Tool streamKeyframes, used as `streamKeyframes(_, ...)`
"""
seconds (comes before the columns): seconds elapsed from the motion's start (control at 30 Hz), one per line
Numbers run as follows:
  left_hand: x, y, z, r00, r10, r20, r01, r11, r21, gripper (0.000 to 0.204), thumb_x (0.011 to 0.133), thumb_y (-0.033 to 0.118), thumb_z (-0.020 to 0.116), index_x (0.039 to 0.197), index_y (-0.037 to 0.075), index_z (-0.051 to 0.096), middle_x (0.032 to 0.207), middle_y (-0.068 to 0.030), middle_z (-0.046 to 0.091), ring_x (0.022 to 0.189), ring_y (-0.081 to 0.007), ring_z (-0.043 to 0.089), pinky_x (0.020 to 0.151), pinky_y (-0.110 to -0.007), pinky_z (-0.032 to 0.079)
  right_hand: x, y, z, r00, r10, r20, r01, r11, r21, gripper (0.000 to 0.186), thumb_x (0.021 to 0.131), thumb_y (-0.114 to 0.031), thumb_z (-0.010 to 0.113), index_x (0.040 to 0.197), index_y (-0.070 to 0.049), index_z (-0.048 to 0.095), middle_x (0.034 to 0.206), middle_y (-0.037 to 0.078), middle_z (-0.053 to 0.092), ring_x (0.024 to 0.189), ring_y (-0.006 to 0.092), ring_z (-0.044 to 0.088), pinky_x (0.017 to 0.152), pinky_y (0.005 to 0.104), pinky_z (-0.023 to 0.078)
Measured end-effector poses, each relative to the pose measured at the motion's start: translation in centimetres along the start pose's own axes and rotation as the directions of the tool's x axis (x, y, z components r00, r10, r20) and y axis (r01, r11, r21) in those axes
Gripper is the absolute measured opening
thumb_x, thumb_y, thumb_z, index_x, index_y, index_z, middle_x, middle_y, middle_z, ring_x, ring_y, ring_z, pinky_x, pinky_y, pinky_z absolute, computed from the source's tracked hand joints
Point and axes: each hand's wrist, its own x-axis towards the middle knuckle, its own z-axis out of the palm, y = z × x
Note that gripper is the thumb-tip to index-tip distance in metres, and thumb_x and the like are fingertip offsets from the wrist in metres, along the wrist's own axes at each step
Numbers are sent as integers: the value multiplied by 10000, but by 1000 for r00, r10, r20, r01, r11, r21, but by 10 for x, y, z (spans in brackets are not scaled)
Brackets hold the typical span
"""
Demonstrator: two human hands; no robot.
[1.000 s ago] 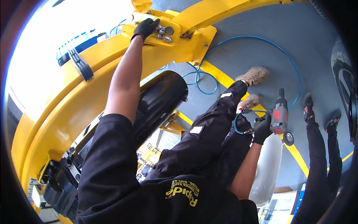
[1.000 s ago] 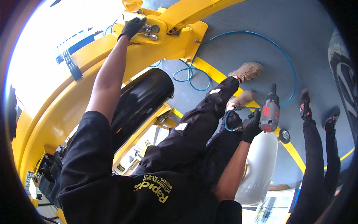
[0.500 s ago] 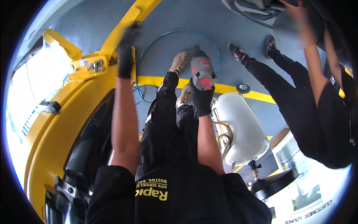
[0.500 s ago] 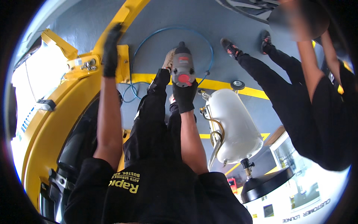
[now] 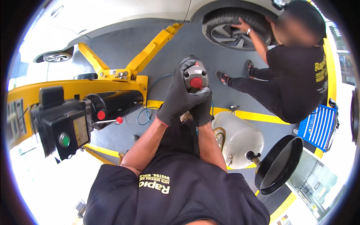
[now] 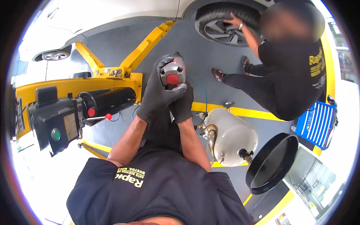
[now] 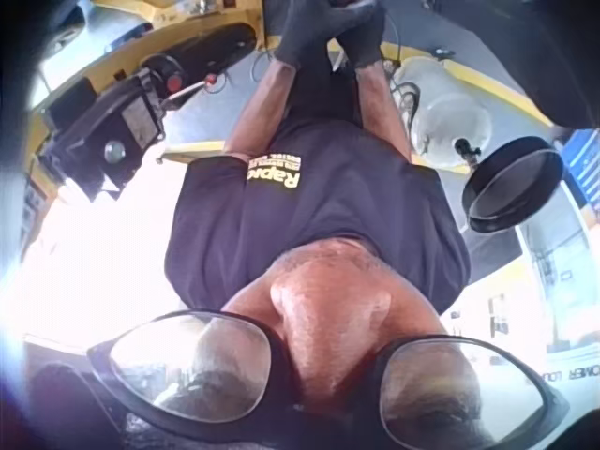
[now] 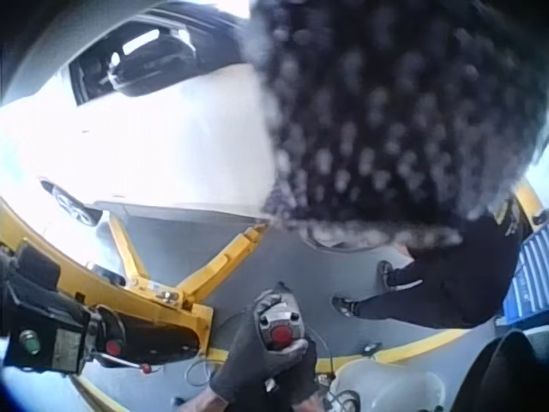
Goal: The person puts on gloves and uses an impact wrench to remove lug nuts from the wheels of a white car on a lift. They remove the lug nuts from multiple wheels and place them on the lift arm.
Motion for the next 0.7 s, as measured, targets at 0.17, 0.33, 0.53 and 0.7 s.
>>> streamKeyframes(0.17, -27, 45, -15, 990, 110, -85, -103, 991, 83, 839, 723, 132, 841, 1422, 14, 392, 1414, -145, 470, 1280, -234, 515, 1077, -351, 438, -20, -49, -8, 991, -114, 69, 128, 963, -236, 293, 762, -204, 775, 1013, -72, 703, 923, 163, 722, 883, 373, 698, 748, 433, 548)
streamKeyframes(0.33, -45, 72, -33, 982, 119, -150, -108, 991, 81, 833, 731, 145, 838, 1421, 9, 390, 1403, -151, 474, 1279, -239, 513, 1083, -355, 435, -28, -68, -1, 969, -212, 130, 240, 934, -265, 304, 754, -215, 777, 1015, -77, 704, 900, 160, 713, 864, 379, 685, 733, 448, 537)
streamKeyframes(0.53, -54, 89, -52, 970, 170, -173, -157, 984, 86, 839, 743, 147, 830, 1430, 7, 368, 1406, -159, 467, 1287, -244, 503, 1100, -366, 418, -31, -69, 14, 963, -229, 143, 262, 923, -282, 309, 765, -230, 770, 1018, -69, 699, 895, 163, 688, 842, 390, 661, 713, 464, 520)
streamKeyframes(0.7, -69, 93, -63, 952, 206, -224, -176, 973, 148, 846, 754, 139, 824, 1440, 6, 347, 1401, -158, 463, 1304, -248, 486, 1115, -366, 400, -38, -86, 21, 939, -256, 230, 309, 921, -236, 338, 764, -237, 775, 1041, -64, 688, 925, 164, 666, 873, 394, 644, 729, 467, 512)
